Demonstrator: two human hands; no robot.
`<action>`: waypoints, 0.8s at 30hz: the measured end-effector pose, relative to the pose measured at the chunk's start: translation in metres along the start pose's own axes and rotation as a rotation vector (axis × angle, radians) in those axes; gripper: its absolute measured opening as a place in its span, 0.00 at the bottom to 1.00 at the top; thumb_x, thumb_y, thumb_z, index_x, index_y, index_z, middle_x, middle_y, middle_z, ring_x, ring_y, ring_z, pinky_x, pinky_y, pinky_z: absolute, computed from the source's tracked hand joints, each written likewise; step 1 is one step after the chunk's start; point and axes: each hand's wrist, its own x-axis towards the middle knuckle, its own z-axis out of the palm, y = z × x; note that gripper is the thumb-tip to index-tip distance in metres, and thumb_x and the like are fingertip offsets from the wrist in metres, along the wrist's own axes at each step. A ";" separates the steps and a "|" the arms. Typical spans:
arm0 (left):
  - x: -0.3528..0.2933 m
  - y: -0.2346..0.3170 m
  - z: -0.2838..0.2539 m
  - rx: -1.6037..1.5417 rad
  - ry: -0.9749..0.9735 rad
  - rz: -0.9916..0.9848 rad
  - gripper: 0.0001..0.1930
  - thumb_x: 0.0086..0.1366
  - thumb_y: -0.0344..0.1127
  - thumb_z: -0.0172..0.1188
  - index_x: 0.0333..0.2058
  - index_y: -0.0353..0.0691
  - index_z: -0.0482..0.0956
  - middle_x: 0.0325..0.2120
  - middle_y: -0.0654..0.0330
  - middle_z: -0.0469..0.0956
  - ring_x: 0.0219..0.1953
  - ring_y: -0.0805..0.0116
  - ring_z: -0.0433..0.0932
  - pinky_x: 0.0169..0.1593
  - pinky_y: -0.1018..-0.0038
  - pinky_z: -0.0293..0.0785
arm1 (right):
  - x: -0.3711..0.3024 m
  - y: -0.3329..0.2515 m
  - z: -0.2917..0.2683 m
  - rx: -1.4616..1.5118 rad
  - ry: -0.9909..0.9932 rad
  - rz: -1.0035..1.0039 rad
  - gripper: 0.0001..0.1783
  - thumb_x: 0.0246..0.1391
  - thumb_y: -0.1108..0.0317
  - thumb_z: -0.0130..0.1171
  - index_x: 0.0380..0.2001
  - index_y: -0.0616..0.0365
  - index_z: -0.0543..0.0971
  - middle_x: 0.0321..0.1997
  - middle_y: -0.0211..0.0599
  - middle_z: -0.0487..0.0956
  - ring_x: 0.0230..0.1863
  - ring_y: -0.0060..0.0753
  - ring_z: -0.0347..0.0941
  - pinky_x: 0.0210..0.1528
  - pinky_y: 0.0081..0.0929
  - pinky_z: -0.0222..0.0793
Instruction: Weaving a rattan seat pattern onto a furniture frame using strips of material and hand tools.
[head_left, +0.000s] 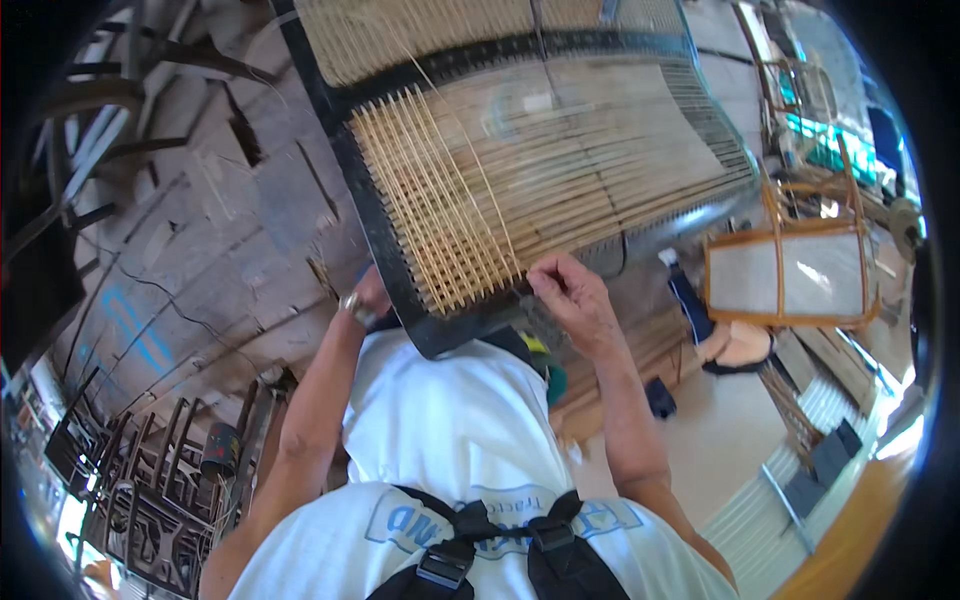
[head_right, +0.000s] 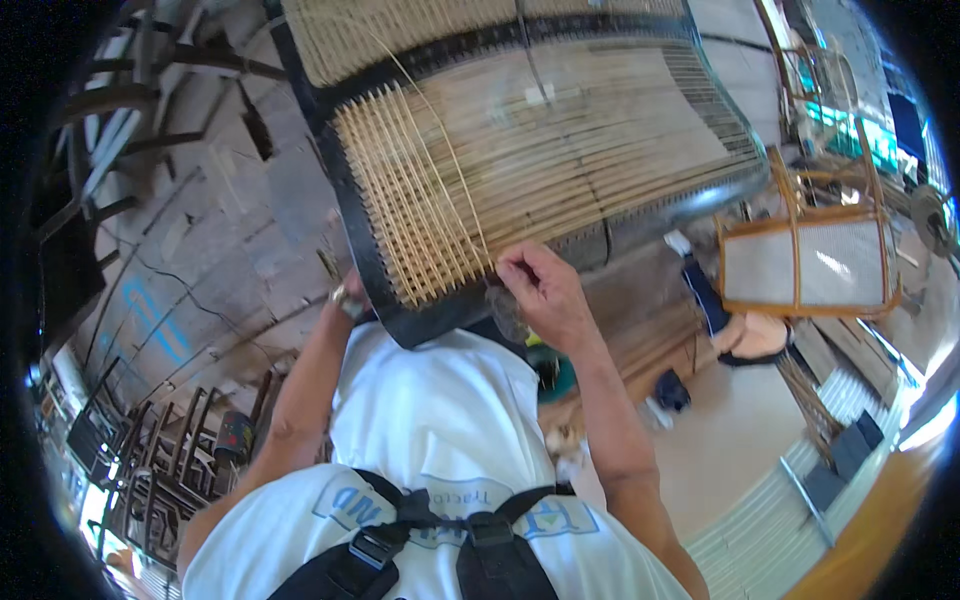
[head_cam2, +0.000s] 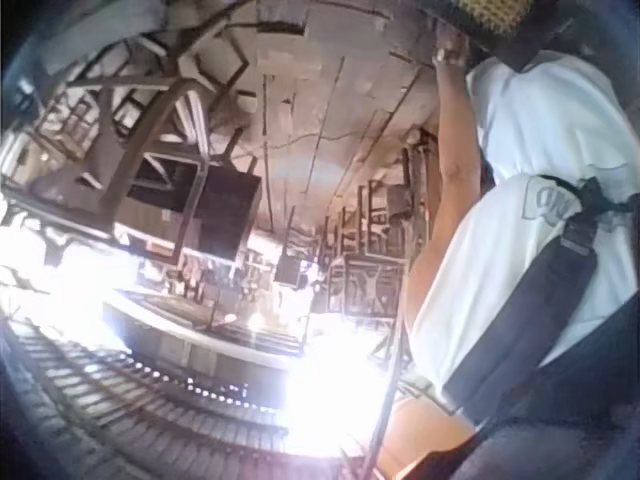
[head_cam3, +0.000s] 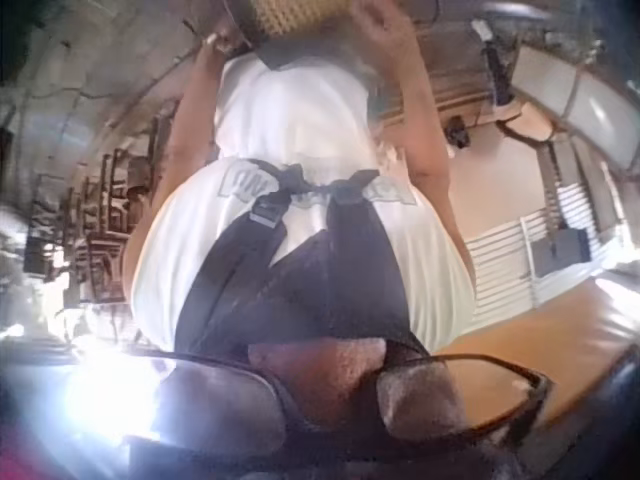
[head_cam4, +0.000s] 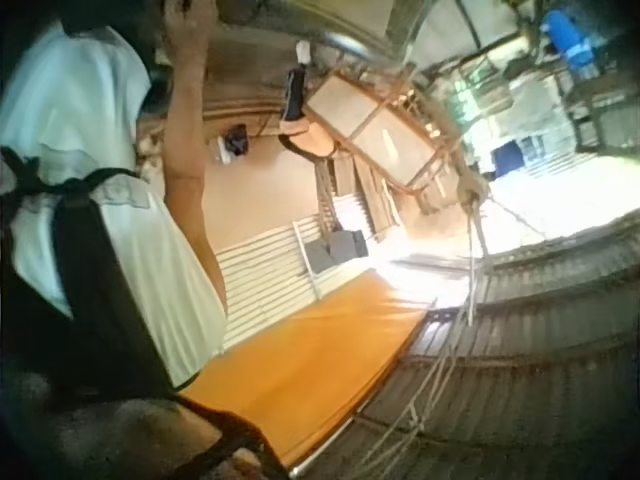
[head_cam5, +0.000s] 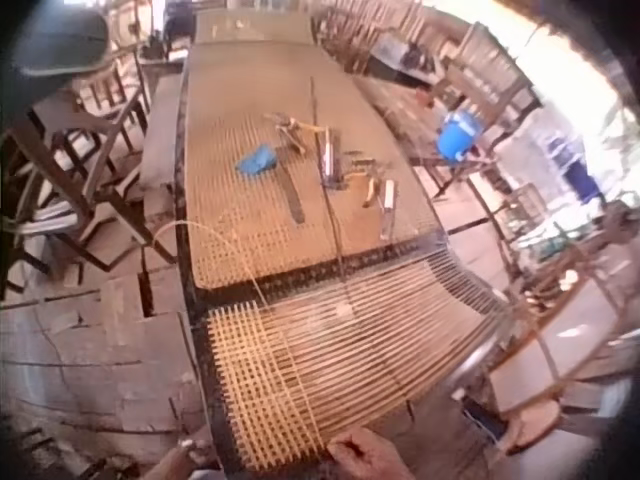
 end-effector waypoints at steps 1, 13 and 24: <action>-0.017 -0.001 -0.023 0.053 0.163 0.002 0.25 0.69 0.46 0.63 0.59 0.41 0.73 0.52 0.58 0.80 0.50 0.69 0.80 0.51 0.71 0.76 | 0.001 -0.003 0.003 0.044 -0.011 0.051 0.05 0.65 0.68 0.60 0.40 0.57 0.78 0.33 0.23 0.76 0.35 0.14 0.69 0.41 0.15 0.66; -0.090 0.125 0.042 0.455 0.870 0.583 0.14 0.71 0.45 0.60 0.45 0.41 0.80 0.37 0.65 0.83 0.35 0.78 0.79 0.37 0.82 0.72 | -0.016 0.026 0.018 0.292 0.166 0.018 0.06 0.62 0.68 0.63 0.38 0.59 0.81 0.28 0.24 0.78 0.28 0.13 0.71 0.32 0.15 0.68; 0.095 0.182 0.190 1.131 0.260 0.577 0.13 0.68 0.39 0.63 0.43 0.35 0.81 0.33 0.62 0.84 0.35 0.76 0.81 0.40 0.76 0.77 | -0.018 0.033 0.018 0.253 0.250 -0.027 0.07 0.61 0.68 0.62 0.37 0.61 0.81 0.27 0.25 0.78 0.29 0.13 0.72 0.32 0.16 0.69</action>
